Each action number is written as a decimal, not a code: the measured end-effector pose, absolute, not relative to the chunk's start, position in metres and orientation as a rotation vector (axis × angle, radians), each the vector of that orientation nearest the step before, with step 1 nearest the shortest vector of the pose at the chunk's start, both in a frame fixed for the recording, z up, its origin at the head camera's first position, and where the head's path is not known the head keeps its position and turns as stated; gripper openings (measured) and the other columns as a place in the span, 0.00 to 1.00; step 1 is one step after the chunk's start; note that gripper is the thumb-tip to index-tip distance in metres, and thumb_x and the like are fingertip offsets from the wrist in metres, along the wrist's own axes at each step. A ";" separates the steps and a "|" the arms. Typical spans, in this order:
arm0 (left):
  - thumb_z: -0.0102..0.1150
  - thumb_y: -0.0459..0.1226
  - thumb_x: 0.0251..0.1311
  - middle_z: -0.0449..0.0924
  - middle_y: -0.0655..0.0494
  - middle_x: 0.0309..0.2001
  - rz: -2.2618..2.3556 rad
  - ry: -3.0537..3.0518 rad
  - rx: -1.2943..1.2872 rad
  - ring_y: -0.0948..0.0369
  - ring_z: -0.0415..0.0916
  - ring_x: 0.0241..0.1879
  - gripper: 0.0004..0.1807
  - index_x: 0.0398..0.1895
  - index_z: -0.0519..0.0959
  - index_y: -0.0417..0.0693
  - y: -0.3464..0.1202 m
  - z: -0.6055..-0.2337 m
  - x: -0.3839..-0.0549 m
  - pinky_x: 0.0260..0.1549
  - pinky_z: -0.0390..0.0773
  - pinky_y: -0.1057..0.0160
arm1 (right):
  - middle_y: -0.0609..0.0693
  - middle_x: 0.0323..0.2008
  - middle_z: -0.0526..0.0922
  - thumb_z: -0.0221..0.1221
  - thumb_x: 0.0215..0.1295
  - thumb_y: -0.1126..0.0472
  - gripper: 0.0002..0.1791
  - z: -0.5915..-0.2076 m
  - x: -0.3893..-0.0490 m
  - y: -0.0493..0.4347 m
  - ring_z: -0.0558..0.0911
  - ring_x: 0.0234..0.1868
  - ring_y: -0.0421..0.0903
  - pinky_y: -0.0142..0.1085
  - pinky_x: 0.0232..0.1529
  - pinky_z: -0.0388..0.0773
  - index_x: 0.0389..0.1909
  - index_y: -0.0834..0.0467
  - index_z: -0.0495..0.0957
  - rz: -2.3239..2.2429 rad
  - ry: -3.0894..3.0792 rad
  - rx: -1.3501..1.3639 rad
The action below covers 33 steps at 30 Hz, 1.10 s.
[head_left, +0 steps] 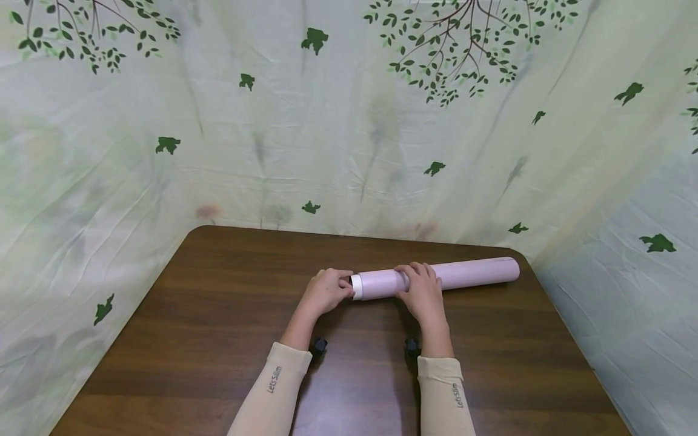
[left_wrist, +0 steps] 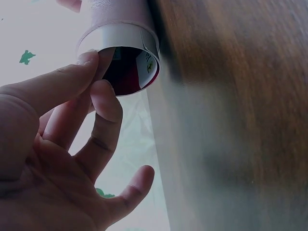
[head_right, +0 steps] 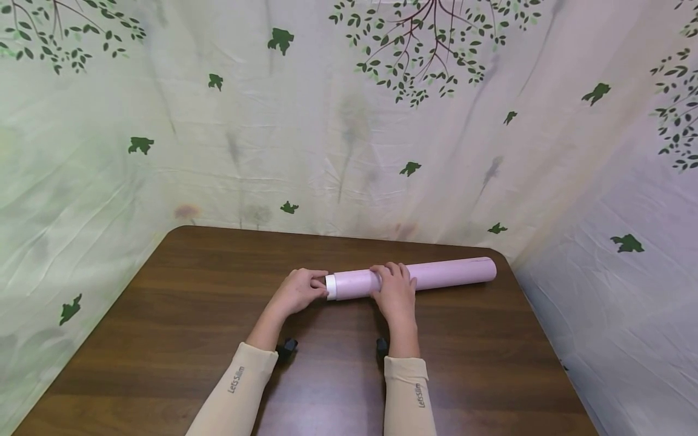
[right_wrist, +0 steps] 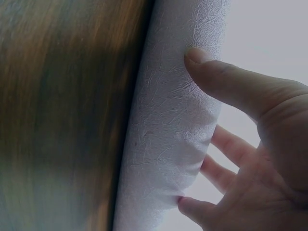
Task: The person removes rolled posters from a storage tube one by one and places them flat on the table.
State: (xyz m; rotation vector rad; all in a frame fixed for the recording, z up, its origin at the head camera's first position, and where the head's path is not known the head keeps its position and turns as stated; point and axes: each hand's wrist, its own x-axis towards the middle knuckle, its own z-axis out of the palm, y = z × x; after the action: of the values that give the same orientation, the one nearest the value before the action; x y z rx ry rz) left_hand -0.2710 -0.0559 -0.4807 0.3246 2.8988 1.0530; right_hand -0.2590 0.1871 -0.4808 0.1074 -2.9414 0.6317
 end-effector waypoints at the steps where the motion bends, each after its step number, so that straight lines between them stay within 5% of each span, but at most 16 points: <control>1: 0.75 0.40 0.59 0.94 0.61 0.39 1.052 2.900 0.334 0.51 0.88 0.54 0.27 0.64 0.85 0.49 -0.056 -0.481 -0.271 0.50 0.82 0.49 | 0.60 0.72 0.74 0.76 0.61 0.57 0.30 -0.481 -0.259 0.188 0.63 0.79 0.65 0.72 0.74 0.59 0.65 0.47 0.81 0.633 -2.942 0.105; 33: 0.74 0.40 0.59 0.94 0.60 0.40 1.031 2.891 0.342 0.52 0.88 0.55 0.28 0.65 0.85 0.48 -0.057 -0.479 -0.271 0.50 0.82 0.49 | 0.62 0.73 0.73 0.75 0.62 0.58 0.30 -0.482 -0.262 0.205 0.60 0.80 0.67 0.76 0.75 0.53 0.66 0.49 0.80 0.660 -2.959 0.109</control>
State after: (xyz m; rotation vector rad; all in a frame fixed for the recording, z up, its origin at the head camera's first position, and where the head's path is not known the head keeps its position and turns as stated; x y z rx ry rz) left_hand -0.2712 -0.0569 -0.4794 0.3424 2.8906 1.0307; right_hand -0.2621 0.2054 -0.4817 0.1095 -2.9595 0.6596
